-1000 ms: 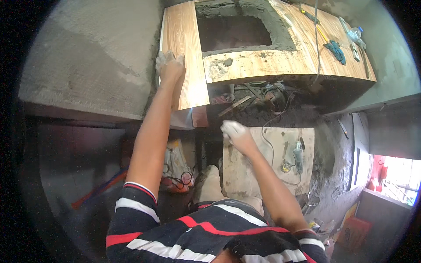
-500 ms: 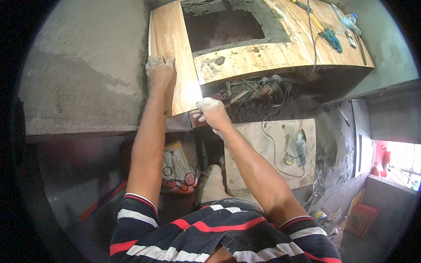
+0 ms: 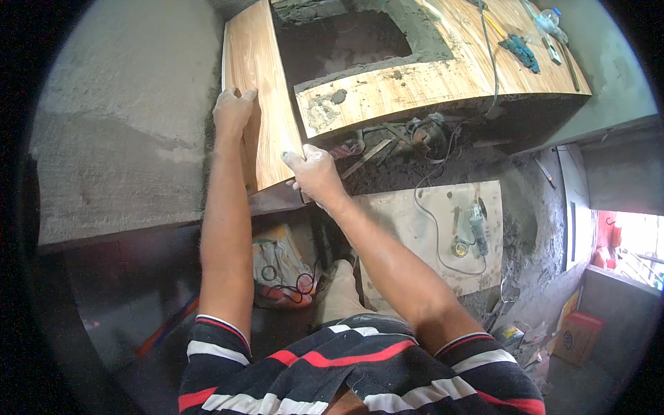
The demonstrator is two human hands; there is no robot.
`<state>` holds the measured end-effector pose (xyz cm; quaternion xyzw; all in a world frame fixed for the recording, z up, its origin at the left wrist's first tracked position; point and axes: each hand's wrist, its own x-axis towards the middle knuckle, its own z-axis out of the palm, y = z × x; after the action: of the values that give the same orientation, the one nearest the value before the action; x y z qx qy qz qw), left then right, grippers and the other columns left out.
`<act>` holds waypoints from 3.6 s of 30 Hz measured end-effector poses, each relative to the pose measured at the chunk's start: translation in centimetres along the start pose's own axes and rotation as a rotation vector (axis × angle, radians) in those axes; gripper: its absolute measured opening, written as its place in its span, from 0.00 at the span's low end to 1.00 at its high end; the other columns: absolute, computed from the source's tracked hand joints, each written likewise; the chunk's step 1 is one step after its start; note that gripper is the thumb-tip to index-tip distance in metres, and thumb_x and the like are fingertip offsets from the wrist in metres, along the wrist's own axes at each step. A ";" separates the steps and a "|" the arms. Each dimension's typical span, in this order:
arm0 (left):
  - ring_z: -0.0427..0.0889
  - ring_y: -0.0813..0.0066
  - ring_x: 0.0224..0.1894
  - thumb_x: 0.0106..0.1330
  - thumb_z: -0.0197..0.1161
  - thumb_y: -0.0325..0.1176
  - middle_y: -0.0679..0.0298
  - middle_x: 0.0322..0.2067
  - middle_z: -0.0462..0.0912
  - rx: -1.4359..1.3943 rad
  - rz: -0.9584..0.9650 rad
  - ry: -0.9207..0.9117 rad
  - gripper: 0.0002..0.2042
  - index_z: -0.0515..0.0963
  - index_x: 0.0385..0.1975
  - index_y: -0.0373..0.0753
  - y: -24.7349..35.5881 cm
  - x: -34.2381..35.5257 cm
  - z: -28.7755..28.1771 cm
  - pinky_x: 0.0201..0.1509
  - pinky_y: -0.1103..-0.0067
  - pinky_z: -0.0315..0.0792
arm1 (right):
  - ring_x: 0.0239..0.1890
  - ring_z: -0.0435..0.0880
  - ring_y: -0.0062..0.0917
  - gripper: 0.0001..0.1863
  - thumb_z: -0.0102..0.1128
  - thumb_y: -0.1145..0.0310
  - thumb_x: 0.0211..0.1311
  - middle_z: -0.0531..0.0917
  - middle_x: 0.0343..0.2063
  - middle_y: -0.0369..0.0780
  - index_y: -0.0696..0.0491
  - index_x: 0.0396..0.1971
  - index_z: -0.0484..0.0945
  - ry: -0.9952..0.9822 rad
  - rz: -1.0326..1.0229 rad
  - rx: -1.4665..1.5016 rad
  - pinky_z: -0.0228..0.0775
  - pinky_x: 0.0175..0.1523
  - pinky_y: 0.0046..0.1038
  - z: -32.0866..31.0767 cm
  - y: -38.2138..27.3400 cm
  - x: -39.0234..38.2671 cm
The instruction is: The person measures a tile and a countertop opening using a measuring tape, test-fits the tile in place, and cuts the tile with an angle grinder.
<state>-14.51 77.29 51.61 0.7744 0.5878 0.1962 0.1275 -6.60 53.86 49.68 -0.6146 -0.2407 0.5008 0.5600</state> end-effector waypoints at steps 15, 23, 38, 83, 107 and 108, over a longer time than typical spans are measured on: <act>0.81 0.46 0.57 0.67 0.68 0.45 0.33 0.54 0.79 -0.609 -0.385 0.065 0.34 0.72 0.55 0.12 0.6 2.5 -0.7 0.64 0.64 0.71 | 0.42 0.85 0.45 0.17 0.61 0.60 0.67 0.85 0.36 0.53 0.61 0.41 0.82 -0.143 -0.625 -0.585 0.77 0.50 0.40 -3.0 -3.5 0.9; 0.81 0.56 0.57 0.72 0.67 0.42 0.39 0.57 0.77 -1.212 -0.540 0.026 0.32 0.69 0.59 0.13 6.4 -7.9 -2.7 0.62 0.68 0.75 | 0.42 0.83 0.56 0.17 0.64 0.60 0.66 0.85 0.36 0.56 0.60 0.42 0.81 -0.070 -0.593 -0.465 0.76 0.46 0.46 -9.9 -1.3 -9.3; 0.72 0.58 0.66 0.69 0.65 0.58 0.60 0.65 0.73 -1.760 -0.692 -0.191 0.34 0.69 0.68 0.43 17.2 -53.8 6.2 0.71 0.56 0.66 | 0.33 0.80 0.56 0.21 0.69 0.53 0.63 0.81 0.27 0.55 0.58 0.33 0.75 -0.044 -0.223 -0.616 0.71 0.36 0.48 -38.6 19.8 -41.6; 0.82 0.42 0.51 0.68 0.60 0.44 0.39 0.49 0.81 -0.185 -0.660 -0.291 0.24 0.75 0.54 0.29 -6.0 -62.1 47.1 0.57 0.58 0.73 | 0.66 0.72 0.45 0.28 0.65 0.54 0.62 0.75 0.61 0.49 0.51 0.59 0.76 0.238 0.410 -1.091 0.69 0.67 0.42 -33.5 57.2 -27.3; 0.83 0.51 0.54 0.65 0.64 0.43 0.46 0.51 0.84 -0.255 -0.494 -0.654 0.26 0.77 0.57 0.30 -10.0 -91.0 33.7 0.60 0.64 0.74 | 0.57 0.80 0.55 0.51 0.75 0.40 0.47 0.80 0.56 0.60 0.61 0.64 0.69 0.461 0.446 -1.211 0.74 0.60 0.45 -64.8 51.2 -25.7; 0.84 0.54 0.52 0.65 0.65 0.42 0.47 0.50 0.85 -0.227 -0.501 -0.657 0.26 0.77 0.57 0.29 -10.0 -93.4 32.9 0.59 0.66 0.75 | 0.56 0.81 0.55 0.50 0.75 0.41 0.47 0.81 0.54 0.60 0.61 0.63 0.70 0.474 0.364 -1.219 0.74 0.59 0.46 -65.4 51.9 -25.4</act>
<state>-29.87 -8.53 3.64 0.6101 0.6607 -0.0346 0.4361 27.85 -10.51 1.82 -0.9443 -0.2433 0.2139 0.0579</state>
